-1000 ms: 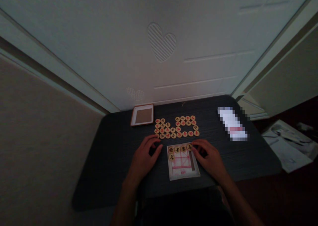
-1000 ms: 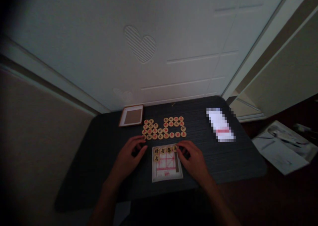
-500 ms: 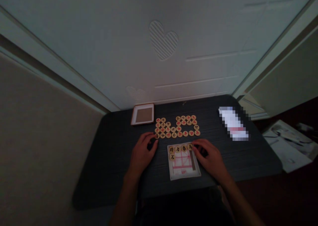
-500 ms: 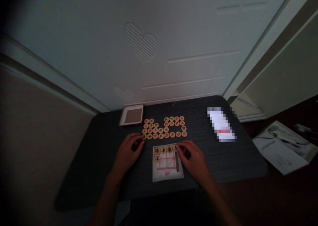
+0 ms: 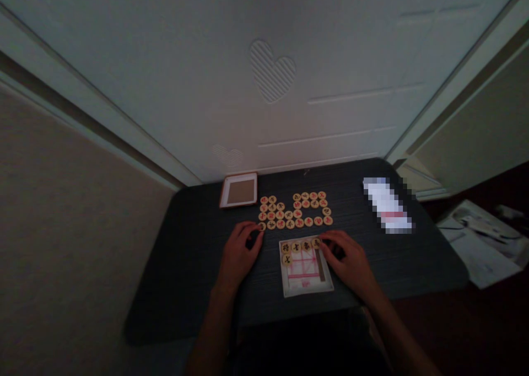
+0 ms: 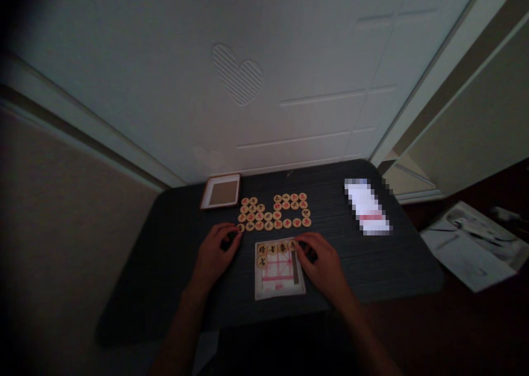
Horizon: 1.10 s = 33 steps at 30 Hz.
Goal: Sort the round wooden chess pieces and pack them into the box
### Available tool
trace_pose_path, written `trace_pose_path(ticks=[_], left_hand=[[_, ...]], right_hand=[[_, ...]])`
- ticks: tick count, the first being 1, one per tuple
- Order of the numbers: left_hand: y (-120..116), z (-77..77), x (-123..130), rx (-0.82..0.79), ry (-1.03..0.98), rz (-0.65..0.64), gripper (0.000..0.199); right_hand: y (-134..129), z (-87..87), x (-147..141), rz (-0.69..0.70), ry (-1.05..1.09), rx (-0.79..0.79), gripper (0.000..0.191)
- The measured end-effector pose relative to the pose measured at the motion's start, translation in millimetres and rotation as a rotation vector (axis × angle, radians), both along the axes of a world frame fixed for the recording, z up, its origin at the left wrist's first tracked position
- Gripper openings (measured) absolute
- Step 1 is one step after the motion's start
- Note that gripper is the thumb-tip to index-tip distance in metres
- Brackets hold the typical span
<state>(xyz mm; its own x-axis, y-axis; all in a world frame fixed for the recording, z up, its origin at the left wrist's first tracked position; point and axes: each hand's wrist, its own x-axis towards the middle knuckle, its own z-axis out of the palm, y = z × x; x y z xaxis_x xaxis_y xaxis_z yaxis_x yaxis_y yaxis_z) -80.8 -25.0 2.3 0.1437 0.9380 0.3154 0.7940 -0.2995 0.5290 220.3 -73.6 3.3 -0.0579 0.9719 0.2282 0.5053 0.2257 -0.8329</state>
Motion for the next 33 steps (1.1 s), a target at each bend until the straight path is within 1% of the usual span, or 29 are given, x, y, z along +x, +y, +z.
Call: trace_pose_path(ticks=[15, 20, 24, 27, 30, 33], left_hand=[[-3.1, -1.4, -1.4, -0.01, 0.014, -0.045, 0.007], [-5.1, -4.8, -0.7, 0.001, -0.084, -0.025, 0.014], [-6.2, -4.0, -0.3, -0.019, -0.105, 0.011, 0.022], [-6.2, -2.7, -1.3, 0.003, -0.125, 0.023, 0.028], [-5.6, -2.5, -2.8, 0.025, -0.142, 0.022, 0.028], [-4.8, -3.3, -3.8, 0.024, -0.159, 0.03, 0.024]], right_hand=[[0.5, -1.3, 0.0, -0.018, -0.018, 0.024, 0.021], [0.3, -0.2, -0.1, -0.017, -0.031, 0.012, 0.021], [0.3, -0.4, -0.6, -0.019, -0.024, 0.022, 0.021], [0.6, -0.8, -0.6, -0.02, -0.025, 0.027, 0.021], [1.0, -1.4, -0.3, -0.019, -0.034, 0.023, 0.021], [0.9, -1.7, 0.1, -0.019, -0.043, 0.021, 0.021]])
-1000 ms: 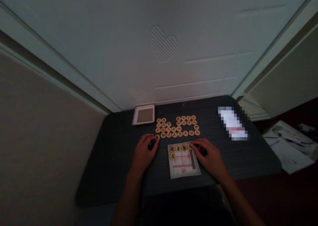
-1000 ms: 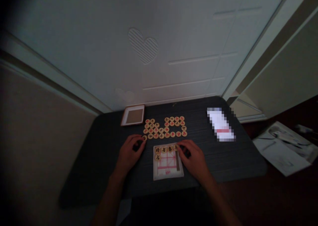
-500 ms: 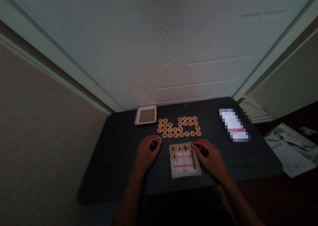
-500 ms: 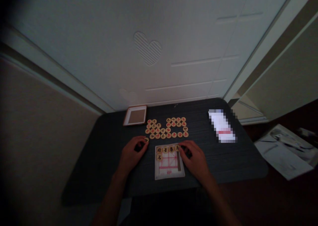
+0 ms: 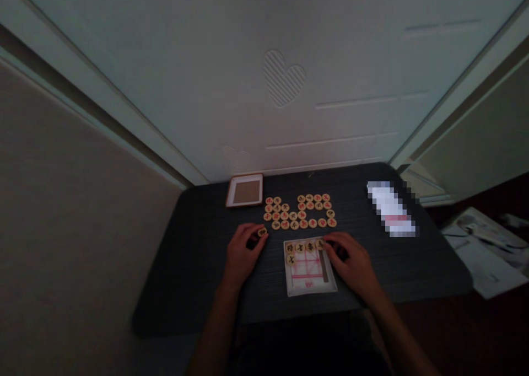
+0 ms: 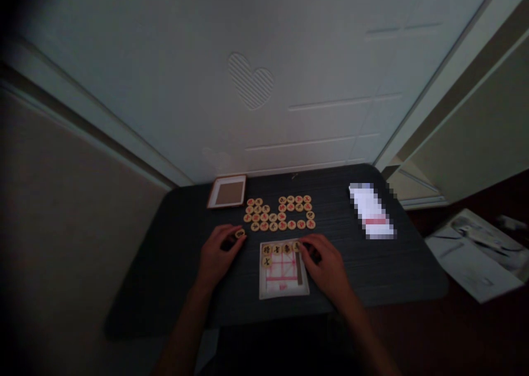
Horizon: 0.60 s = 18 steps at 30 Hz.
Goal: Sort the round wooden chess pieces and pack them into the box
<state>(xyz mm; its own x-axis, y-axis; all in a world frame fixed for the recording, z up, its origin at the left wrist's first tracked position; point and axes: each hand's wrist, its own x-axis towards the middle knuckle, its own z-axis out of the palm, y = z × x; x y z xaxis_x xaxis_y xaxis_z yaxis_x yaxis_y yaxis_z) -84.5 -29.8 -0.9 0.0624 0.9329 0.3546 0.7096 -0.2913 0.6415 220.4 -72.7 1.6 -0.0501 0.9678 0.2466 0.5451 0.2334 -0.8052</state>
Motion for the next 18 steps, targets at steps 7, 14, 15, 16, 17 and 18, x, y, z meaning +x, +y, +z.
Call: trace_pose_path(ticks=[7, 14, 15, 16, 17, 18], left_hand=[[-0.4, 0.9, 0.7, -0.043, -0.057, 0.011, 0.019], [-2.9, -0.9, 2.0, -0.09, -0.128, 0.099, 0.027], [-3.2, -1.5, 2.0, -0.097, -0.146, 0.106, 0.028], [-3.4, -1.9, 2.0, -0.105, -0.163, 0.112, 0.029], [-3.5, -2.2, 2.0, -0.113, -0.182, 0.117, 0.029], [-3.6, -2.3, 2.1, -0.122, -0.203, 0.12, 0.028]], right_hand=[[-1.2, 3.3, -0.4, 0.001, -0.007, -0.024, 0.02], [-1.2, 2.6, -0.7, -0.011, -0.011, -0.031, 0.021], [-1.2, 2.2, -0.8, -0.011, -0.012, -0.032, 0.021], [-1.2, 1.8, -0.9, -0.009, -0.013, -0.033, 0.021], [-1.3, 1.5, -1.0, -0.009, -0.015, -0.032, 0.022], [-1.3, 1.4, -1.1, -0.01, -0.017, -0.032, 0.022]])
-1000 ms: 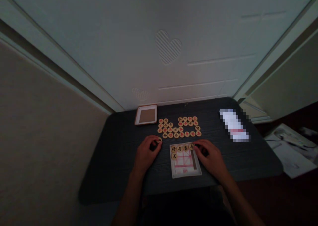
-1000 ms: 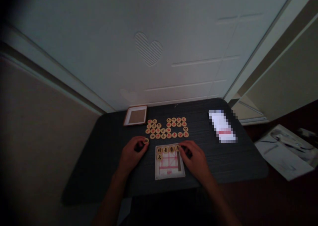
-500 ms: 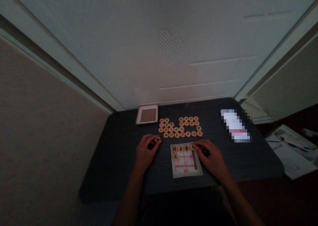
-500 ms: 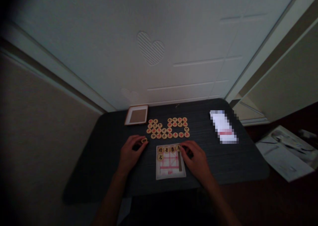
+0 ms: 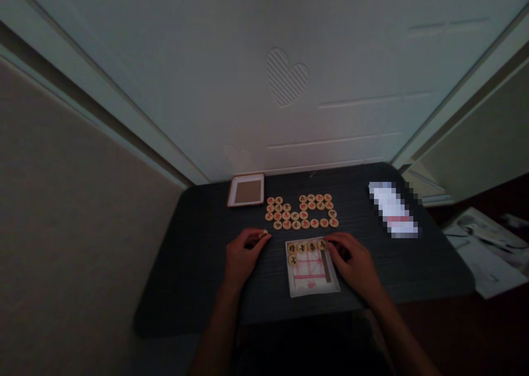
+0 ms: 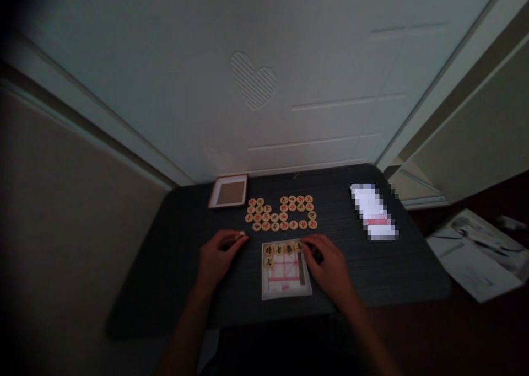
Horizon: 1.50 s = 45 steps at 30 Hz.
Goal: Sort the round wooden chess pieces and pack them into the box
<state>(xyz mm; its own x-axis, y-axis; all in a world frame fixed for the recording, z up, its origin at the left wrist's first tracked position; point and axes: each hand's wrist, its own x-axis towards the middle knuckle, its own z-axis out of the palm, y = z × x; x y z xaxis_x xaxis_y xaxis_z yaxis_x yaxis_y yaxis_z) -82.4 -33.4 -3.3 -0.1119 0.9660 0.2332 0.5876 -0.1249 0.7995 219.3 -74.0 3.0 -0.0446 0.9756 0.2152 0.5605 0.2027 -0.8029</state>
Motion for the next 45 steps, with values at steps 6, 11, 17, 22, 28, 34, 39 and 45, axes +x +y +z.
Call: trace_pose_path(ticks=[6, 11, 17, 22, 28, 34, 39, 45], left_hand=[[0.0, 1.0, 0.6, -0.061, -0.084, 0.002, 0.025], [-0.3, -0.1, -0.4, -0.084, -0.127, -0.03, 0.023], [-0.1, -3.1, -1.0, -0.052, -0.177, -0.035, 0.023], [1.2, -7.2, -2.5, -0.047, -0.24, -0.058, 0.021], [1.0, -5.9, -3.8, 0.084, -0.158, -0.151, 0.021], [-6.0, 3.0, 12.6, 0.183, -0.062, -0.274, 0.013], [-17.1, 6.2, 26.5, 0.168, -0.134, -0.379, 0.004], [-20.9, 4.5, 28.1, 0.109, -0.228, -0.346, 0.006]], right_hand=[[0.0, 0.2, -0.6, -0.001, -0.005, 0.001, 0.021], [-0.1, -2.0, -0.1, 0.001, -0.016, 0.009, 0.02], [-0.5, -4.6, -0.5, -0.015, -0.018, 0.028, 0.02], [0.3, -7.4, -1.4, -0.03, -0.021, 0.036, 0.02], [0.1, -9.9, -4.3, -0.084, -0.046, 0.071, 0.021], [-1.6, -11.0, -6.9, -0.094, -0.098, 0.106, 0.02], [-2.4, -11.4, -7.1, -0.081, -0.14, 0.101, 0.02], [-2.9, -7.5, -8.6, -0.08, -0.149, 0.051, 0.022]])
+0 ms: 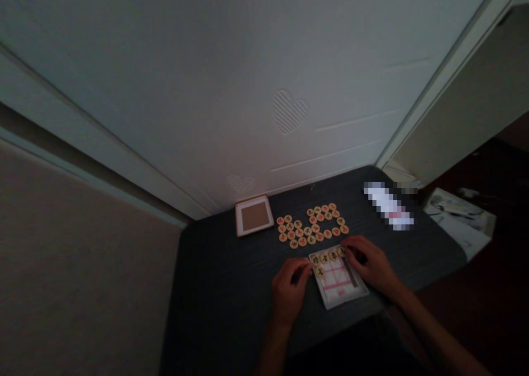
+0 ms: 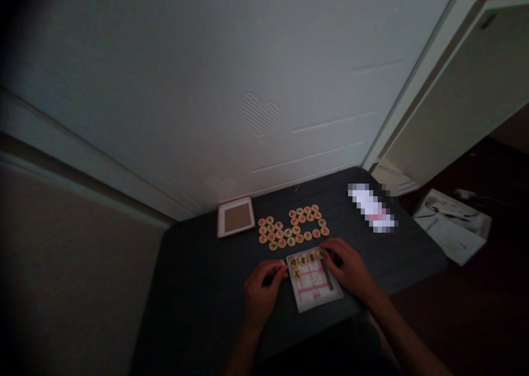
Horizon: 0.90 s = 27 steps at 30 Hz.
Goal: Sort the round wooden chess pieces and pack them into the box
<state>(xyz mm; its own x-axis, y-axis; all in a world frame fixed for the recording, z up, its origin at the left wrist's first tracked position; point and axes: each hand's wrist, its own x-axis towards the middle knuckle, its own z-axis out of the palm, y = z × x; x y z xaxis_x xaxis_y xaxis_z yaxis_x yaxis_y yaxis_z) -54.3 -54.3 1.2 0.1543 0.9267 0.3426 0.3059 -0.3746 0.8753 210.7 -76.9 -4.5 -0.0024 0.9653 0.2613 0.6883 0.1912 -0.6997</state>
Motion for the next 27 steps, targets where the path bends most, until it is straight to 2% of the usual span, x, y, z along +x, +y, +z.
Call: trace_pose_path(ticks=[7, 11, 14, 19, 27], left_hand=[[6.5, -2.2, -3.9, -0.222, -0.041, 0.048, 0.022], [9.8, -4.2, -3.9, -0.214, -0.027, 0.042, 0.029], [8.7, -2.6, -1.9, -0.173, 0.01, 0.019, 0.026], [3.2, 14.1, 16.1, -0.162, 0.058, -0.007, 0.018], [-3.5, 47.8, 75.4, -0.193, 0.192, -0.04, 0.016]], right_hand=[[0.4, 3.8, -4.5, -0.003, 0.061, -0.011, 0.021], [1.6, 7.8, -7.3, -0.009, 0.089, 0.003, 0.021], [1.8, 9.5, -8.0, 0.001, 0.116, -0.003, 0.021], [1.8, 6.9, -5.5, 0.015, 0.166, 0.015, 0.022], [-5.2, 2.8, 4.6, 0.06, 0.278, 0.076, 0.034]])
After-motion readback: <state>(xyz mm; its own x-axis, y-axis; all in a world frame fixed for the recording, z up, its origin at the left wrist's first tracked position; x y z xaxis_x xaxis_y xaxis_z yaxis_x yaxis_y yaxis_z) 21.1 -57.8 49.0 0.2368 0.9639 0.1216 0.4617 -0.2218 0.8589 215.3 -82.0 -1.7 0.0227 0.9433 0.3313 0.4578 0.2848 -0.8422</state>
